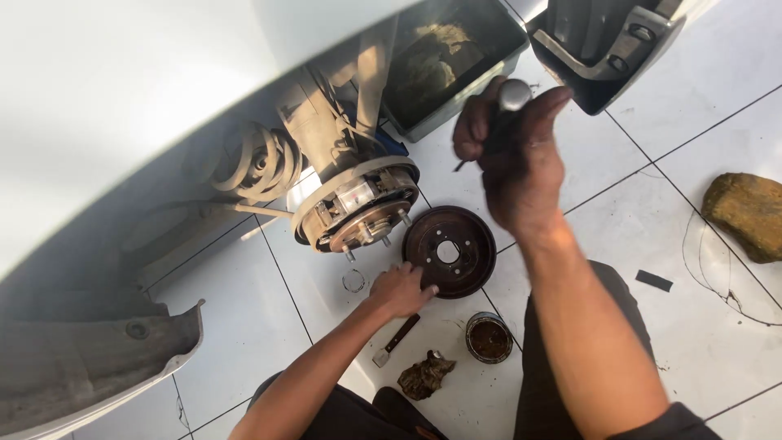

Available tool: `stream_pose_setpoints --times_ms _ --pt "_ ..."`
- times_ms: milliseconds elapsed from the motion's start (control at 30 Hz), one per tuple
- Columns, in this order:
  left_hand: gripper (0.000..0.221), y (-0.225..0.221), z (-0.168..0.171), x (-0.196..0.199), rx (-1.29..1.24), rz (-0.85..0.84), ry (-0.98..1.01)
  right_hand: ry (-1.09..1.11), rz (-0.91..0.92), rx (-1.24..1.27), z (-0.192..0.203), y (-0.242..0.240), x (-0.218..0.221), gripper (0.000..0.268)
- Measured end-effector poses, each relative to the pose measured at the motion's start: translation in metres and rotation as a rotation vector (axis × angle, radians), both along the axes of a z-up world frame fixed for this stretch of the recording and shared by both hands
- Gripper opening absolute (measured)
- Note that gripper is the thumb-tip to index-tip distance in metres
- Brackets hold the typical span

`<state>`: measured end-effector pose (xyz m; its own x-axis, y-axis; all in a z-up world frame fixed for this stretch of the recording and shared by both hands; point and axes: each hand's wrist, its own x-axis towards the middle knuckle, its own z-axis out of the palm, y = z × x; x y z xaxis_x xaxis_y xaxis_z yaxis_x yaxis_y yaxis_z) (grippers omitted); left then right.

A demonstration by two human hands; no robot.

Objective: The person kneels at a jacked-up car's rear wheel hub and services the drum brake. They apply grease from a small can onto the hub with their fingers, wipe parts with a rag, use a screwdriver-like tool on the brake assembly, then lift the brake drum and fit it onto the wheel studs, adjusting and pressing it into place.

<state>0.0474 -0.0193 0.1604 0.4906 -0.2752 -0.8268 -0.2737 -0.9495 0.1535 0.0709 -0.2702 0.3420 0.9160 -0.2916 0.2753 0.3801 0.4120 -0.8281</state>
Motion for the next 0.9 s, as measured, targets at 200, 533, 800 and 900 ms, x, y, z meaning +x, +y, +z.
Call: stream_pose_setpoints --times_ms 200,533,800,900 --pt "0.067 -0.001 0.092 -0.016 -0.386 -0.278 0.174 -0.086 0.070 0.361 -0.010 0.070 -0.005 0.072" --pt "0.073 0.031 0.056 -0.010 -0.179 -0.585 0.023 0.016 0.051 0.208 -0.033 0.092 0.001 0.070" --pt "0.072 0.046 0.065 -0.003 -0.156 -0.484 0.062 0.010 0.073 0.355 -0.035 0.099 0.002 0.070" --pt "0.072 0.045 0.064 -0.003 -0.190 -0.485 0.030 0.043 0.089 0.263 -0.035 0.099 0.008 0.068"
